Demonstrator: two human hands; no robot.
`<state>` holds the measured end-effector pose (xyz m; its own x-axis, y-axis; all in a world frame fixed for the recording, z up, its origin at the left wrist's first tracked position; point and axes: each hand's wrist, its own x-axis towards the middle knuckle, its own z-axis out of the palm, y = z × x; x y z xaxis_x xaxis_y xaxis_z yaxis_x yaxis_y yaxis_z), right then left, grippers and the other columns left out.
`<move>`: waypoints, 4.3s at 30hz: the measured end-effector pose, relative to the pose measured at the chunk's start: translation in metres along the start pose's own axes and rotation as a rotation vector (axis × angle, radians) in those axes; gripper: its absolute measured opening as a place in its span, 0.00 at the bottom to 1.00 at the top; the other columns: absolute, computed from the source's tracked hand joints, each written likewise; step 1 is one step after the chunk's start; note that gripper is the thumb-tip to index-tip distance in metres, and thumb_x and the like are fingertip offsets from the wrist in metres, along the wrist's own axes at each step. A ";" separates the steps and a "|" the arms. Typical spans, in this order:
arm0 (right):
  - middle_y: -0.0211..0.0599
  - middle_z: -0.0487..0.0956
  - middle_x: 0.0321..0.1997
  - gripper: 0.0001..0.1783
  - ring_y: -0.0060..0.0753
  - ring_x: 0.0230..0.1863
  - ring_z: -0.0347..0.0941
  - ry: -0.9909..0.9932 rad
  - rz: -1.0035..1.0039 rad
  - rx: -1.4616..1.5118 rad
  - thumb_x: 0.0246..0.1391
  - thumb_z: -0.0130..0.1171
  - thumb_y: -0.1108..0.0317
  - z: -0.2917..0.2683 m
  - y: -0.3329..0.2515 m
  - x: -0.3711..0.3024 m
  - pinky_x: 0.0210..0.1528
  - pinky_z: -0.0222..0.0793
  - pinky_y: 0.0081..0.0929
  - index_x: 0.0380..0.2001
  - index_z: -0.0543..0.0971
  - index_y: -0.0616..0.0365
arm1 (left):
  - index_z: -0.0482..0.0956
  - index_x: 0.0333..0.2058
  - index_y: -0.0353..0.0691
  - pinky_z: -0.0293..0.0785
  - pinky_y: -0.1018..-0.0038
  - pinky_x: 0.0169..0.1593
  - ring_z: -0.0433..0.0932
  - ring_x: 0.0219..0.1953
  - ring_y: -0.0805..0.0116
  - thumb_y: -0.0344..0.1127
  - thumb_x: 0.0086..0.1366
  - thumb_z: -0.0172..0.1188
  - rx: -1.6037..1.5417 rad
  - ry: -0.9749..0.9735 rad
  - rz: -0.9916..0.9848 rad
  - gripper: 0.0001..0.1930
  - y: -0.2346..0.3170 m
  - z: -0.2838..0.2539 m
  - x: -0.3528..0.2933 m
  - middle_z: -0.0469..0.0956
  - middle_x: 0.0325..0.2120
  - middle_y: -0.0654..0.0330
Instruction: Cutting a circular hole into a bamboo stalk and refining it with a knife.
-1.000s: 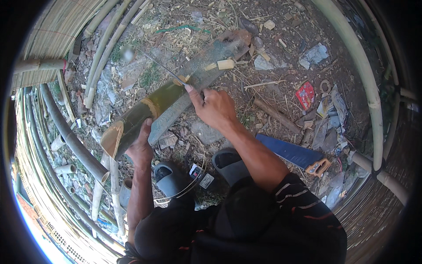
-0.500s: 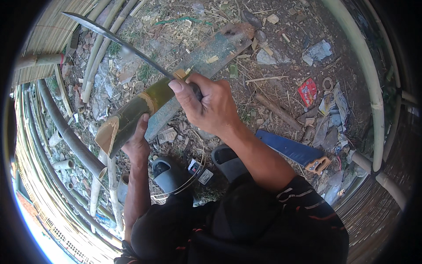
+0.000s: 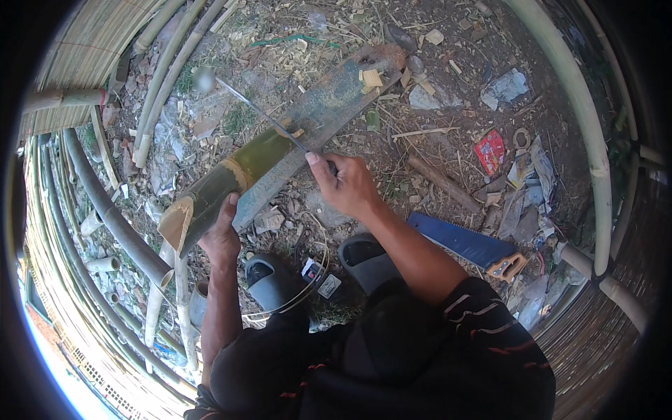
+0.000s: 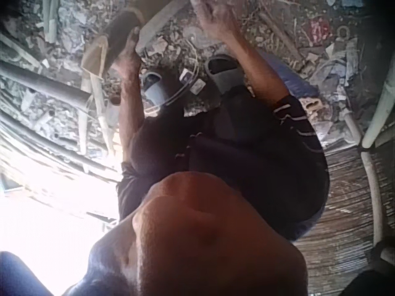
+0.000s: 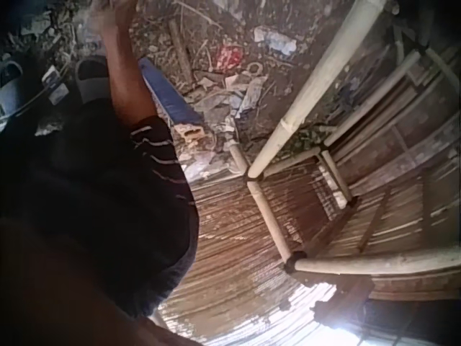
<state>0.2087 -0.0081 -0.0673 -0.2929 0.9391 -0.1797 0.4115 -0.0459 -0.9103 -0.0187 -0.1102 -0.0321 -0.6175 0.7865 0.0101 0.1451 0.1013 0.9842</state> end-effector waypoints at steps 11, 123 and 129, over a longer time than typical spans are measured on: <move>0.48 0.75 0.14 0.42 0.45 0.18 0.75 -0.021 0.056 -0.110 0.64 0.48 0.29 0.003 -0.005 0.003 0.25 0.68 0.51 0.25 0.80 0.64 | 0.80 0.52 0.33 0.74 0.66 0.58 0.80 0.49 0.66 0.33 0.59 0.75 0.045 -0.083 0.040 0.24 0.001 0.002 -0.004 0.82 0.46 0.56; 0.48 0.75 0.13 0.46 0.48 0.16 0.74 -0.155 0.257 -0.180 0.62 0.49 0.26 -0.005 -0.001 0.004 0.25 0.71 0.44 0.21 0.81 0.66 | 0.61 0.61 0.33 0.73 0.59 0.64 0.75 0.59 0.56 0.39 0.50 0.82 -0.086 -0.125 0.047 0.46 -0.015 -0.020 -0.010 0.73 0.58 0.45; 0.51 0.74 0.13 0.49 0.51 0.18 0.76 -0.115 0.228 -0.110 0.62 0.45 0.24 -0.008 -0.060 -0.001 0.26 0.72 0.47 0.18 0.80 0.67 | 0.61 0.60 0.32 0.74 0.60 0.63 0.76 0.58 0.56 0.38 0.49 0.82 -0.010 -0.156 0.021 0.46 -0.032 -0.049 -0.008 0.74 0.57 0.45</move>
<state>0.1912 -0.0031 -0.0098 -0.2758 0.8637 -0.4218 0.5672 -0.2081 -0.7969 -0.0564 -0.1500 -0.0550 -0.4869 0.8734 0.0038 0.1483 0.0783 0.9858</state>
